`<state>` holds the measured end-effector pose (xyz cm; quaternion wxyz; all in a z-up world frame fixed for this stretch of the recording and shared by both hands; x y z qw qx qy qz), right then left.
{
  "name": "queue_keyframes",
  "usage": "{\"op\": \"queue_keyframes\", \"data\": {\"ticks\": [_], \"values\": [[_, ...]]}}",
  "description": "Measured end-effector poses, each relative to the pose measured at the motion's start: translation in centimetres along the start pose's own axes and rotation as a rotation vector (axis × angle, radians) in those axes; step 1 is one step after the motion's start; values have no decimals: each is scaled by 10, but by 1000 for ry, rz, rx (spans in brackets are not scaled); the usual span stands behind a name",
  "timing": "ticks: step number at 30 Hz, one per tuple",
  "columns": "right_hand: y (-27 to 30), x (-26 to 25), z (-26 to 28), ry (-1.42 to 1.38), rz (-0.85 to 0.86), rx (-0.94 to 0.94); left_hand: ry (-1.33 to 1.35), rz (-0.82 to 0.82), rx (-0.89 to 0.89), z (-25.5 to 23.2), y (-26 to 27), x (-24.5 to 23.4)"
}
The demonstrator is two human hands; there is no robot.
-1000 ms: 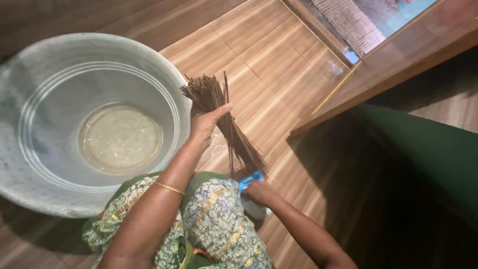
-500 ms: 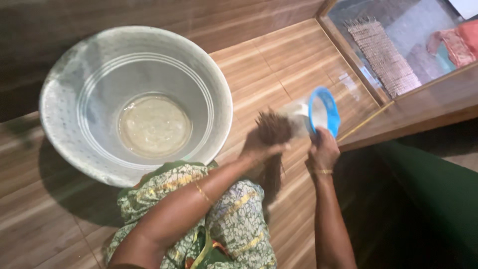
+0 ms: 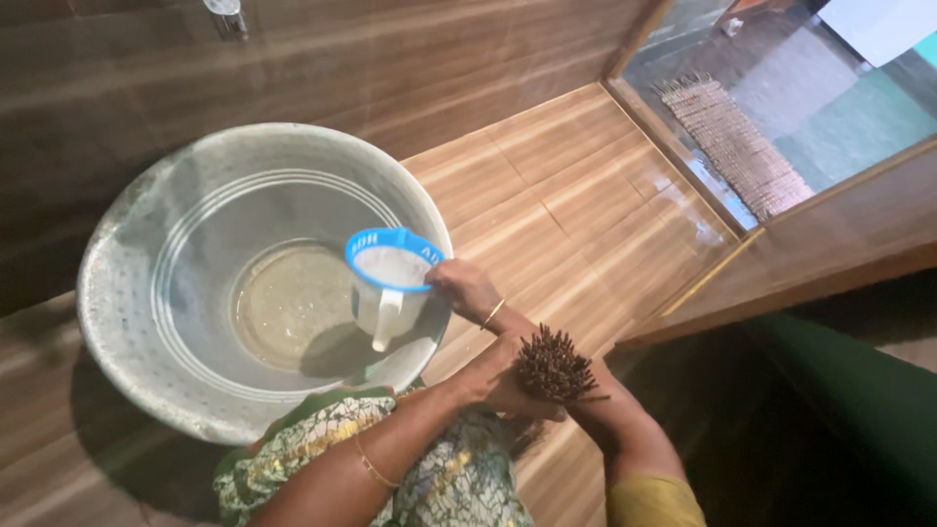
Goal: The person dips a bundle of thin wooden sticks into a large plastic tub filled with water using a small plastic mug and shakes the bundle.
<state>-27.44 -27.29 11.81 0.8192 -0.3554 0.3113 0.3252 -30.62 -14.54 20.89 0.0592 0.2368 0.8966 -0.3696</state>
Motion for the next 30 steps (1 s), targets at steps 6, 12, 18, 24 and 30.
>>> {"op": "queue_keyframes", "data": {"ticks": [6, 12, 18, 24, 30], "values": [[-1, 32, -12, 164, 170, -62, 59, -110, 44, -5, 0, -14], [-5, 39, -7, 481, 358, -27, 69, -352, -68, -9, 0, -30], [57, -2, -47, -226, -1, 486, -125, -286, -268, -7, -1, -28], [217, -22, -77, -1240, -245, 574, -4, -449, -350, -5, 9, -45], [255, 45, -9, -308, -376, 721, -155, -653, -92, -57, 0, -72]]}}
Point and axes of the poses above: each hand's wrist, its own y-axis away from the middle knuckle, its own x-axis out of the palm, z = x × y, the point moved 6 cm from there along -y, towards the middle knuckle, and after that the axes turned 11 degrees about x, right-handed, at the moved point
